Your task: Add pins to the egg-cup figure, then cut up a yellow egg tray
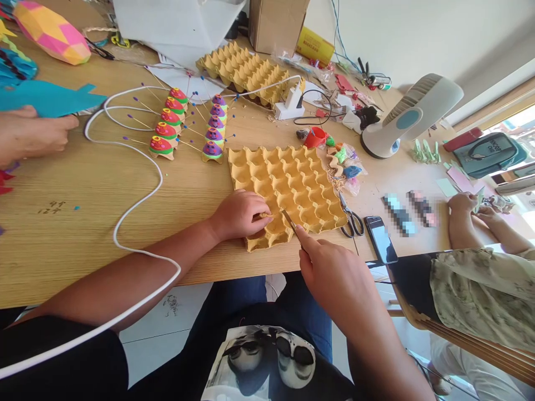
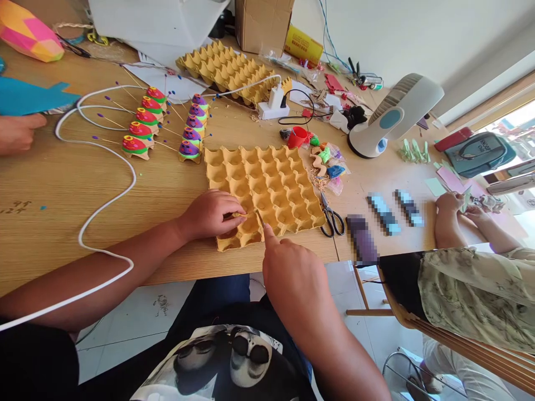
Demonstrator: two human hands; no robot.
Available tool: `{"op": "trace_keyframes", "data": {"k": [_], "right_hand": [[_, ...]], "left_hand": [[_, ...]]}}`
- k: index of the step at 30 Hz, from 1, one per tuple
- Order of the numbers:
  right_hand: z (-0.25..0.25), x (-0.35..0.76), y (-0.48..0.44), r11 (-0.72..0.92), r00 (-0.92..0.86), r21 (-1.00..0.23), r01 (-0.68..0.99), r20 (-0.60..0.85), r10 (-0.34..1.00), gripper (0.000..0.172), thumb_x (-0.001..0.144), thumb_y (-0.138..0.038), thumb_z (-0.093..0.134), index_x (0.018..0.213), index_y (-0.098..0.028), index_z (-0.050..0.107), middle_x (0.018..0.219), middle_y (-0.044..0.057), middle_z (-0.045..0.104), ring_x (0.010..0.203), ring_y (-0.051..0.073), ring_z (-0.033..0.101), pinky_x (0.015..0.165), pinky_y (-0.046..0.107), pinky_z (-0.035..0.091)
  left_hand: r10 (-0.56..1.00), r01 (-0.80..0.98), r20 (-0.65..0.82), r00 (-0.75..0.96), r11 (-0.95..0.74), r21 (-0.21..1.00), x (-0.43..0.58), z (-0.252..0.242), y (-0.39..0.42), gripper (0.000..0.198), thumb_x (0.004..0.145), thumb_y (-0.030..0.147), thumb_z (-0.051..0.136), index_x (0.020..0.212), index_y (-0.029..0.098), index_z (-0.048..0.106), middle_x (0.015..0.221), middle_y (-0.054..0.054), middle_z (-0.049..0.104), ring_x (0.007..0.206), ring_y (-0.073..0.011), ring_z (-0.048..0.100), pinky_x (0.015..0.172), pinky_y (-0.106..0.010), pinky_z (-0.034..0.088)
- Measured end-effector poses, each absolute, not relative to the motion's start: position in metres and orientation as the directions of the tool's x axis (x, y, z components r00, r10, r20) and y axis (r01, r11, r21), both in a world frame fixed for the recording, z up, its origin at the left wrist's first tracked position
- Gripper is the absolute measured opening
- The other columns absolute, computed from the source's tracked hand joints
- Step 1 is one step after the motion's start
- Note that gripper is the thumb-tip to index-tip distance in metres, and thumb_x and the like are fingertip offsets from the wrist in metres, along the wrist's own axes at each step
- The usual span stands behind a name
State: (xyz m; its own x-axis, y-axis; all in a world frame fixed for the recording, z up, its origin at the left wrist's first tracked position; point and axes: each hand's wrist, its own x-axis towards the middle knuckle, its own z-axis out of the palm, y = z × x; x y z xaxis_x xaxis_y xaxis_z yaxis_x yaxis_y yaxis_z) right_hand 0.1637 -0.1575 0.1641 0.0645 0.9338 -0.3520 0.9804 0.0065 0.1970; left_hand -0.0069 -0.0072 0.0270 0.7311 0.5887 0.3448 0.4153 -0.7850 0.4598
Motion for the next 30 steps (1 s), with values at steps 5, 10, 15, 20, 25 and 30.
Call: {"op": "trace_keyframes", "data": {"k": [5, 10, 15, 20, 25, 30], "right_hand": [[0.162, 0.163, -0.154, -0.014, 0.09, 0.209, 0.978, -0.357, 0.93, 0.057, 0.103, -0.022, 0.051, 0.159, -0.029, 0.046, 0.088, 0.005, 0.079, 0.073, 0.017, 0.073, 0.056, 0.027, 0.039], [0.158, 0.163, -0.154, -0.009, 0.083, 0.2, 0.98, -0.366, 0.927, 0.058, 0.104, -0.025, 0.05, 0.161, -0.028, 0.041, 0.089, 0.004, 0.078, 0.075, 0.019, 0.073, 0.056, 0.029, 0.04], [0.157, 0.166, -0.157, -0.007, 0.083, 0.206, 0.979, -0.359, 0.93, 0.058, 0.104, -0.024, 0.05, 0.162, -0.029, 0.041, 0.087, 0.003, 0.077, 0.073, 0.018, 0.072, 0.055, 0.028, 0.039], [0.158, 0.164, -0.158, 0.015, 0.069, 0.224, 0.974, -0.36, 0.93, 0.059, 0.103, -0.021, 0.052, 0.161, -0.026, 0.041, 0.088, 0.004, 0.078, 0.07, 0.017, 0.072, 0.054, 0.028, 0.041], [0.147, 0.163, -0.167, -0.001, 0.092, 0.243, 0.97, -0.361, 0.928, 0.063, 0.103, -0.021, 0.053, 0.163, -0.027, 0.036, 0.091, 0.003, 0.076, 0.068, 0.017, 0.072, 0.051, 0.029, 0.039], [0.118, 0.169, -0.192, -0.02, 0.074, 0.203, 0.979, -0.265, 0.961, 0.06, 0.104, -0.021, 0.052, 0.162, -0.024, 0.038, 0.09, 0.001, 0.074, 0.067, 0.017, 0.072, 0.05, 0.03, 0.038]], "left_hand": [[0.594, 0.422, 0.337, 0.731, -0.781, 0.46, -0.006, 0.028, -0.008, 0.025, 0.095, 0.038, 0.061, 0.083, 0.022, 0.076, 0.084, -0.002, 0.076, 0.08, -0.0188, 0.067, 0.071, -0.035, 0.04], [0.6, 0.433, 0.339, 0.725, -0.779, 0.454, -0.006, 0.028, -0.009, 0.026, 0.096, 0.039, 0.061, 0.084, 0.021, 0.076, 0.085, -0.003, 0.076, 0.081, -0.0194, 0.067, 0.072, -0.035, 0.04], [0.6, 0.431, 0.326, 0.73, -0.776, 0.461, -0.006, 0.029, -0.009, 0.027, 0.096, 0.04, 0.06, 0.083, 0.021, 0.075, 0.085, -0.002, 0.076, 0.081, -0.0193, 0.067, 0.072, -0.036, 0.039], [0.605, 0.433, 0.322, 0.728, -0.77, 0.468, -0.006, 0.029, -0.008, 0.027, 0.095, 0.04, 0.06, 0.082, 0.021, 0.075, 0.085, -0.002, 0.076, 0.081, -0.0195, 0.067, 0.072, -0.035, 0.039], [0.609, 0.439, 0.329, 0.722, -0.771, 0.462, -0.006, 0.029, -0.009, 0.026, 0.095, 0.039, 0.062, 0.082, 0.021, 0.075, 0.085, -0.003, 0.076, 0.082, -0.0199, 0.067, 0.072, -0.035, 0.039], [0.606, 0.441, 0.325, 0.725, -0.773, 0.456, -0.005, 0.03, -0.009, 0.024, 0.095, 0.036, 0.063, 0.08, 0.021, 0.074, 0.081, -0.002, 0.074, 0.079, -0.0191, 0.067, 0.071, -0.034, 0.038]]}}
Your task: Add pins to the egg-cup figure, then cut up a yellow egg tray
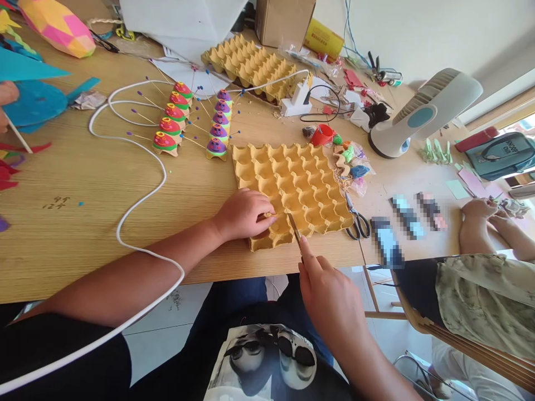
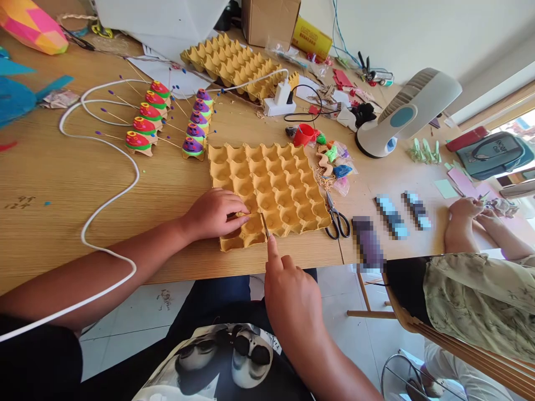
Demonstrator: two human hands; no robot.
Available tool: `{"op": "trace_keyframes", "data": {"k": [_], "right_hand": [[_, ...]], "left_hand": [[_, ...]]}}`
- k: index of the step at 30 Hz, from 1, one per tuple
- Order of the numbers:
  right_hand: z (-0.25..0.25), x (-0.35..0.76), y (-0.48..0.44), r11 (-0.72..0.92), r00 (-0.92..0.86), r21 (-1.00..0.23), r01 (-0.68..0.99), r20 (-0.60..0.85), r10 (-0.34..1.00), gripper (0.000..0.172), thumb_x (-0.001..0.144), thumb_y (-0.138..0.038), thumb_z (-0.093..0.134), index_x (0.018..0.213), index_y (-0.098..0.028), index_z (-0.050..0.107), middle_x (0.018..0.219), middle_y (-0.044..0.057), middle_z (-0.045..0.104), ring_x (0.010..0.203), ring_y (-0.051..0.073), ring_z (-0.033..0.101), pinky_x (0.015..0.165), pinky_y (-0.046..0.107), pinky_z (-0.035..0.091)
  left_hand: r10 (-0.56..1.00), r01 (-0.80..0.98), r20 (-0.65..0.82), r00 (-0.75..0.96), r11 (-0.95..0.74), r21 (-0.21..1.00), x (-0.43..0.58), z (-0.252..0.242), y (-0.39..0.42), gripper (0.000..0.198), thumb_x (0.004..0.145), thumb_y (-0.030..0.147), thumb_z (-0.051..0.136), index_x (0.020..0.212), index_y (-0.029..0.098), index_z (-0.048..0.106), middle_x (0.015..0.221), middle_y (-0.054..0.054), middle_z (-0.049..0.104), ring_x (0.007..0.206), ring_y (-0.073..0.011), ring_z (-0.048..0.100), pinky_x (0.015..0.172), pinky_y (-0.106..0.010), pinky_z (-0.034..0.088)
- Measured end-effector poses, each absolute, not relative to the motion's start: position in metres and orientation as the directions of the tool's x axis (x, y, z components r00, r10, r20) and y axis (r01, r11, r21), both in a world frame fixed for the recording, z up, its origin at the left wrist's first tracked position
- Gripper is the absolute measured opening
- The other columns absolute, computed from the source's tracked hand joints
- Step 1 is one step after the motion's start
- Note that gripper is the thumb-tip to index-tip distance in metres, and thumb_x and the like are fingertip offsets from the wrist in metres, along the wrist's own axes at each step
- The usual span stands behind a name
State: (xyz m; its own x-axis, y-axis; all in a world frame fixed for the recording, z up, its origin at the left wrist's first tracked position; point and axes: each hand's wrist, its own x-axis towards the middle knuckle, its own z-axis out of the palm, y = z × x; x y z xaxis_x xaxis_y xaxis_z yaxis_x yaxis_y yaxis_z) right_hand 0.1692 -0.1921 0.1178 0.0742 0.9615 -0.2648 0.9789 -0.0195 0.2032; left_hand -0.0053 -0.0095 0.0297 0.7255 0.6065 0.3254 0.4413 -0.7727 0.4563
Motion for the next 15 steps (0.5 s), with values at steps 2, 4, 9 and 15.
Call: {"op": "trace_keyframes", "data": {"k": [2, 4, 9, 15], "right_hand": [[0.105, 0.173, -0.198, -0.019, 0.058, 0.181, 0.983, -0.214, 0.975, 0.059, 0.105, -0.021, 0.05, 0.163, -0.023, 0.037, 0.091, 0.001, 0.073, 0.069, 0.016, 0.072, 0.051, 0.03, 0.039], [0.096, 0.175, -0.202, -0.02, 0.048, 0.155, 0.988, -0.179, 0.983, 0.057, 0.106, -0.022, 0.049, 0.162, -0.022, 0.038, 0.093, 0.001, 0.074, 0.069, 0.015, 0.071, 0.052, 0.03, 0.039], [0.089, 0.177, -0.208, -0.02, 0.033, 0.089, 0.996, -0.154, 0.988, 0.057, 0.106, -0.022, 0.046, 0.162, -0.017, 0.037, 0.093, 0.002, 0.073, 0.069, 0.014, 0.07, 0.054, 0.028, 0.041], [0.081, 0.183, -0.227, 0.013, -0.015, -0.032, 0.999, -0.062, 0.998, 0.059, 0.104, -0.019, 0.043, 0.163, -0.017, 0.034, 0.093, 0.002, 0.073, 0.069, 0.017, 0.069, 0.054, 0.028, 0.045]], "left_hand": [[0.607, 0.443, 0.33, 0.723, -0.774, 0.452, -0.005, 0.029, -0.009, 0.023, 0.094, 0.035, 0.063, 0.08, 0.021, 0.074, 0.081, -0.002, 0.074, 0.078, -0.0189, 0.067, 0.07, -0.034, 0.038], [0.606, 0.443, 0.338, 0.72, -0.776, 0.448, -0.006, 0.029, -0.009, 0.022, 0.094, 0.035, 0.064, 0.081, 0.021, 0.075, 0.081, -0.002, 0.075, 0.078, -0.019, 0.067, 0.07, -0.034, 0.038], [0.595, 0.431, 0.348, 0.724, -0.785, 0.446, -0.006, 0.027, -0.008, 0.022, 0.094, 0.034, 0.064, 0.08, 0.021, 0.075, 0.081, -0.002, 0.075, 0.078, -0.019, 0.067, 0.069, -0.034, 0.039], [0.595, 0.42, 0.371, 0.713, -0.786, 0.453, -0.006, 0.027, -0.009, 0.021, 0.094, 0.034, 0.064, 0.082, 0.021, 0.075, 0.082, -0.002, 0.075, 0.079, -0.019, 0.068, 0.07, -0.033, 0.042]]}}
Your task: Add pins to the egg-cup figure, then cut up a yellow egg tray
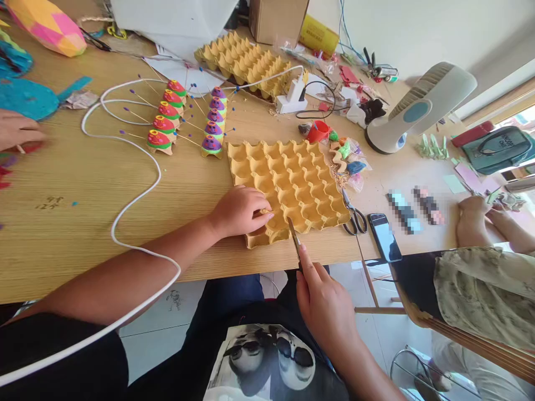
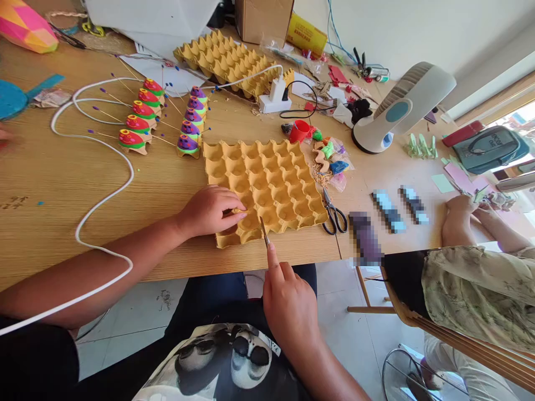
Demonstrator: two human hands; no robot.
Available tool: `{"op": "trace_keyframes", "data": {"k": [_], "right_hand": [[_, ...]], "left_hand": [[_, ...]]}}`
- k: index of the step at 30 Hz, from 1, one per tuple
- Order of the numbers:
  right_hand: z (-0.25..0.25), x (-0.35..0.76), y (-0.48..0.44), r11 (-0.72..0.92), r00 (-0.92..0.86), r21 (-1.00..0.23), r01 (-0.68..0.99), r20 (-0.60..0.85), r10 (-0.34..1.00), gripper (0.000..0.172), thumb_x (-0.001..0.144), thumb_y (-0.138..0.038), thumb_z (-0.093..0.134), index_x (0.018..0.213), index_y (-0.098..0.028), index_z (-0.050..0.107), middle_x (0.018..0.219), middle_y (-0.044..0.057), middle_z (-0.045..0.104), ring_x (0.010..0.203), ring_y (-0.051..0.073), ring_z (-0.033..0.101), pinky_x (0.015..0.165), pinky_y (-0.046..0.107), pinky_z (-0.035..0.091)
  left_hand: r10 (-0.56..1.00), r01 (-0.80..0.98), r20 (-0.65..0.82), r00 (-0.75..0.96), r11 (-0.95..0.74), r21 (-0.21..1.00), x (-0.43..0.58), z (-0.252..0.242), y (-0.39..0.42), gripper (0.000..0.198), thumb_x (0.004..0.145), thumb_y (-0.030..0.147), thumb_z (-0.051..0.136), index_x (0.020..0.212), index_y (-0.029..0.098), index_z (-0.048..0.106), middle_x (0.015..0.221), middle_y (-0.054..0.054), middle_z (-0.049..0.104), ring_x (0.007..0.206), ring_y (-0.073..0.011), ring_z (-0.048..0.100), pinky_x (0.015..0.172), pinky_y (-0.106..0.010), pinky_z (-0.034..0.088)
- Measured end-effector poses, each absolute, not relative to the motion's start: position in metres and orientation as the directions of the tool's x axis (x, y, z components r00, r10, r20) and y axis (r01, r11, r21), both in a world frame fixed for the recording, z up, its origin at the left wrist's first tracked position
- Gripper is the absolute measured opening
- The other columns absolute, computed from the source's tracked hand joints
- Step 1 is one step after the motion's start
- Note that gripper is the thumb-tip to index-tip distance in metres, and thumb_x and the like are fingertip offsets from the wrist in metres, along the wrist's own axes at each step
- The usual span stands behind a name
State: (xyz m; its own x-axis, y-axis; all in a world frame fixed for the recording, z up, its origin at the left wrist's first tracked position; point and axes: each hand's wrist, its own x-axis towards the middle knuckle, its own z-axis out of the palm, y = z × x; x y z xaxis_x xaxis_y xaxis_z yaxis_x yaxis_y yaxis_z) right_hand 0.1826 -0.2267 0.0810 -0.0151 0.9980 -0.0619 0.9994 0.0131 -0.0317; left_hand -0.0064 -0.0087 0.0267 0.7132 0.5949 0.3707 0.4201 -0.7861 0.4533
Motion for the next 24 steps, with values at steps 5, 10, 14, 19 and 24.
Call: {"op": "trace_keyframes", "data": {"k": [5, 10, 14, 19, 24], "right_hand": [[0.067, 0.192, -0.236, 0.033, -0.026, -0.162, 0.986, 0.046, 0.999, 0.06, 0.106, -0.022, 0.042, 0.164, -0.022, 0.028, 0.105, 0.005, 0.073, 0.071, 0.019, 0.069, 0.057, 0.03, 0.05], [0.061, 0.195, -0.239, 0.031, -0.004, -0.249, 0.968, 0.108, 0.994, 0.063, 0.107, -0.022, 0.041, 0.167, -0.026, 0.022, 0.121, 0.011, 0.07, 0.081, 0.022, 0.072, 0.061, 0.031, 0.055], [0.057, 0.195, -0.239, 0.032, -0.017, -0.271, 0.962, 0.058, 0.998, 0.064, 0.106, -0.02, 0.042, 0.167, -0.027, 0.021, 0.119, 0.01, 0.07, 0.082, 0.022, 0.072, 0.062, 0.031, 0.056], [0.054, 0.195, -0.24, 0.018, -0.01, -0.253, 0.967, 0.031, 0.999, 0.063, 0.106, -0.021, 0.041, 0.166, -0.026, 0.024, 0.111, 0.008, 0.07, 0.077, 0.022, 0.071, 0.059, 0.032, 0.055], [0.055, 0.195, -0.242, 0.025, -0.019, -0.263, 0.965, 0.024, 1.0, 0.065, 0.106, -0.02, 0.042, 0.167, -0.027, 0.02, 0.116, 0.009, 0.071, 0.079, 0.022, 0.072, 0.06, 0.032, 0.056]], "left_hand": [[0.595, 0.414, 0.376, 0.71, -0.785, 0.46, -0.006, 0.026, -0.009, 0.021, 0.093, 0.034, 0.065, 0.081, 0.021, 0.075, 0.083, -0.001, 0.076, 0.079, -0.0191, 0.069, 0.071, -0.033, 0.042], [0.591, 0.411, 0.38, 0.711, -0.789, 0.457, -0.007, 0.026, -0.008, 0.021, 0.093, 0.034, 0.065, 0.081, 0.021, 0.076, 0.082, -0.001, 0.076, 0.078, -0.0189, 0.069, 0.069, -0.034, 0.042], [0.586, 0.405, 0.391, 0.71, -0.793, 0.455, -0.007, 0.025, -0.008, 0.019, 0.093, 0.033, 0.066, 0.082, 0.021, 0.076, 0.083, -0.001, 0.076, 0.078, -0.019, 0.069, 0.07, -0.034, 0.042], [0.587, 0.405, 0.4, 0.704, -0.794, 0.454, -0.007, 0.025, -0.008, 0.019, 0.092, 0.033, 0.066, 0.082, 0.021, 0.076, 0.083, -0.002, 0.077, 0.078, -0.0192, 0.069, 0.071, -0.033, 0.043], [0.587, 0.404, 0.398, 0.705, -0.794, 0.455, -0.007, 0.025, -0.008, 0.019, 0.092, 0.033, 0.066, 0.082, 0.021, 0.075, 0.082, -0.001, 0.076, 0.077, -0.0189, 0.069, 0.07, -0.033, 0.043]]}}
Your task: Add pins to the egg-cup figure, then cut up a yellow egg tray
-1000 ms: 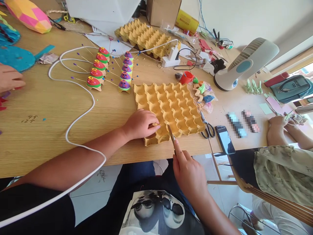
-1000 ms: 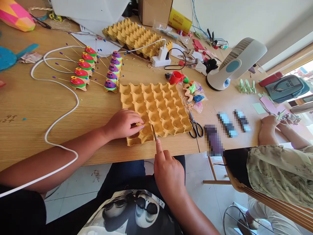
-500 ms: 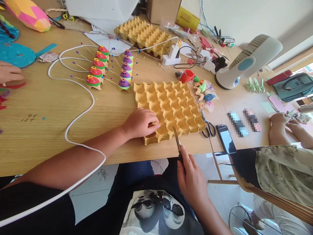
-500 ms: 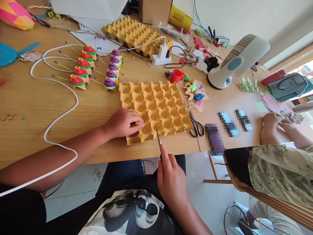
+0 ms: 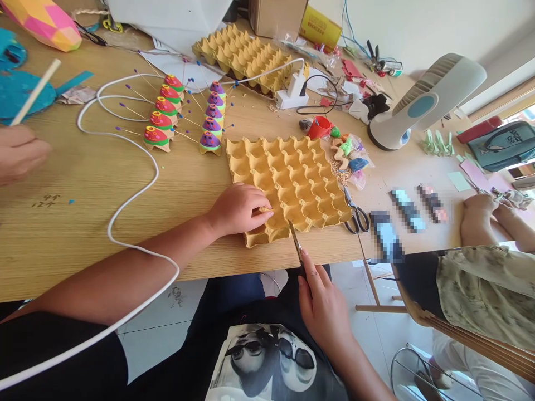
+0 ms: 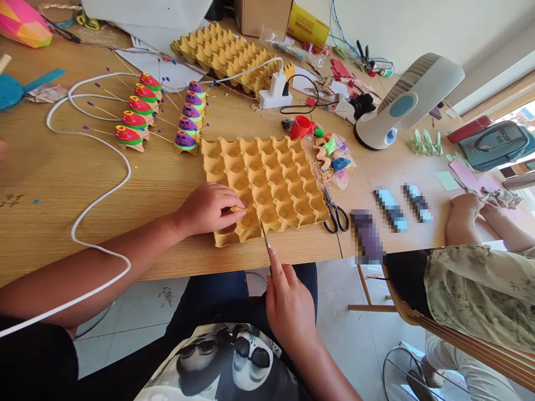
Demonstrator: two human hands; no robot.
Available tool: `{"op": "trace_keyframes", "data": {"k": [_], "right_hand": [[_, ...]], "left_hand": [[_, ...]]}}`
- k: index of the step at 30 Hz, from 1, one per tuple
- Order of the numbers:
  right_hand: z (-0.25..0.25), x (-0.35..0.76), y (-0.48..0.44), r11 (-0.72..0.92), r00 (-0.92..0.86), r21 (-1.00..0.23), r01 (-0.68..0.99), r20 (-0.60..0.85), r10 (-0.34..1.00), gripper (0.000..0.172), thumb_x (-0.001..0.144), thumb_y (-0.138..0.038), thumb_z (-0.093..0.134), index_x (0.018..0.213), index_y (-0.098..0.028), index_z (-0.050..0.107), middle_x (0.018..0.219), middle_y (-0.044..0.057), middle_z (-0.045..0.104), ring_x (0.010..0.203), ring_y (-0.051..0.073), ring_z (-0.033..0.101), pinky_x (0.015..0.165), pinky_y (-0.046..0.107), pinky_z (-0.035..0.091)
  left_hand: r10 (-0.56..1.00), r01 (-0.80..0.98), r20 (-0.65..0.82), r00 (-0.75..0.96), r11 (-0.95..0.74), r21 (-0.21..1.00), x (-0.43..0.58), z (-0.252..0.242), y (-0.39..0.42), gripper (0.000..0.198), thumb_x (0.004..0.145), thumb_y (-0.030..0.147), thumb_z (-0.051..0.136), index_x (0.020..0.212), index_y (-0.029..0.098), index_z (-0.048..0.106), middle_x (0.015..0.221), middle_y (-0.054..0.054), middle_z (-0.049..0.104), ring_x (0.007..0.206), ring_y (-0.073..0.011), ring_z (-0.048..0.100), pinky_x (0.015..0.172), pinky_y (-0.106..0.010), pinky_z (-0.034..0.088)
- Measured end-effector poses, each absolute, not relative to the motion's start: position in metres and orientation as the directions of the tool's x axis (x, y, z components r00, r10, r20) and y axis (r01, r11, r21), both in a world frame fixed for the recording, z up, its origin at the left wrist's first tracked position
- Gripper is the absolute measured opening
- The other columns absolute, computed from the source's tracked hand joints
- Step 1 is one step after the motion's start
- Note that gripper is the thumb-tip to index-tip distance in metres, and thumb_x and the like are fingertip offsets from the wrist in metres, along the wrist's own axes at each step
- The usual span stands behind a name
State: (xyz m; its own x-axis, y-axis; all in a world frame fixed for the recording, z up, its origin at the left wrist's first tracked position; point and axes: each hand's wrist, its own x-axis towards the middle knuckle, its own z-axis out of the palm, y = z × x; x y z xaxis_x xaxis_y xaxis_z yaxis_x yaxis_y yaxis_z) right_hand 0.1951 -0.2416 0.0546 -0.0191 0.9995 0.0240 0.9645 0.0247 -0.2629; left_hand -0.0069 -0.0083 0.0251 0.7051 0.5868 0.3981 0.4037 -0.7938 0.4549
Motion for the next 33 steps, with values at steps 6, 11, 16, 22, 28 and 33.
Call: {"op": "trace_keyframes", "data": {"k": [6, 11, 16, 22, 28, 33], "right_hand": [[0.0514, 0.1954, -0.2445, 0.027, -0.017, -0.268, 0.963, 0.036, 0.999, 0.069, 0.106, -0.02, 0.042, 0.168, -0.028, 0.015, 0.123, 0.01, 0.07, 0.084, 0.023, 0.073, 0.061, 0.032, 0.058], [0.049, 0.1957, -0.2468, 0.033, -0.022, -0.277, 0.96, 0.044, 0.999, 0.069, 0.106, -0.019, 0.042, 0.168, -0.028, 0.015, 0.12, 0.011, 0.07, 0.083, 0.024, 0.073, 0.061, 0.033, 0.058], [0.048, 0.1962, -0.2467, 0.037, -0.02, -0.29, 0.956, 0.061, 0.998, 0.068, 0.105, -0.019, 0.043, 0.168, -0.027, 0.017, 0.119, 0.011, 0.07, 0.084, 0.024, 0.073, 0.062, 0.034, 0.058], [0.0489, 0.1954, -0.2462, 0.03, -0.014, -0.294, 0.955, 0.055, 0.998, 0.066, 0.106, -0.019, 0.043, 0.167, -0.027, 0.019, 0.12, 0.012, 0.07, 0.083, 0.023, 0.072, 0.061, 0.032, 0.057], [0.0518, 0.1941, -0.2464, 0.034, -0.025, -0.292, 0.956, 0.035, 0.999, 0.068, 0.105, -0.017, 0.043, 0.167, -0.026, 0.016, 0.117, 0.011, 0.069, 0.082, 0.022, 0.071, 0.062, 0.032, 0.057], [0.0536, 0.1928, -0.2474, 0.014, -0.013, -0.247, 0.969, 0.005, 1.0, 0.065, 0.105, -0.018, 0.042, 0.166, -0.024, 0.021, 0.111, 0.01, 0.069, 0.076, 0.021, 0.069, 0.059, 0.031, 0.055]], "left_hand": [[0.589, 0.405, 0.405, 0.699, -0.793, 0.455, -0.0067, 0.0244, -0.0084, 0.019, 0.092, 0.035, 0.066, 0.082, 0.021, 0.074, 0.08, -0.001, 0.075, 0.077, -0.0186, 0.068, 0.069, -0.033, 0.041], [0.593, 0.416, 0.39, 0.704, -0.79, 0.451, -0.0072, 0.0244, -0.0083, 0.02, 0.093, 0.035, 0.066, 0.082, 0.021, 0.074, 0.08, -0.001, 0.075, 0.076, -0.0186, 0.068, 0.069, -0.033, 0.041], [0.595, 0.42, 0.384, 0.706, -0.788, 0.45, -0.0075, 0.0253, -0.0083, 0.019, 0.092, 0.035, 0.066, 0.082, 0.021, 0.074, 0.082, -0.001, 0.075, 0.077, -0.0186, 0.068, 0.07, -0.033, 0.041], [0.594, 0.418, 0.386, 0.706, -0.789, 0.449, -0.0074, 0.0258, -0.0084, 0.02, 0.092, 0.035, 0.066, 0.081, 0.021, 0.074, 0.083, -0.001, 0.076, 0.078, -0.0189, 0.069, 0.071, -0.033, 0.042], [0.597, 0.423, 0.38, 0.707, -0.786, 0.45, -0.0074, 0.0262, -0.0084, 0.02, 0.093, 0.035, 0.065, 0.081, 0.021, 0.074, 0.083, -0.002, 0.076, 0.078, -0.0192, 0.068, 0.071, -0.033, 0.042], [0.593, 0.416, 0.381, 0.709, -0.788, 0.453, -0.0074, 0.0258, -0.0085, 0.019, 0.092, 0.035, 0.066, 0.081, 0.021, 0.074, 0.082, -0.002, 0.076, 0.077, -0.0189, 0.068, 0.071, -0.033, 0.043]]}}
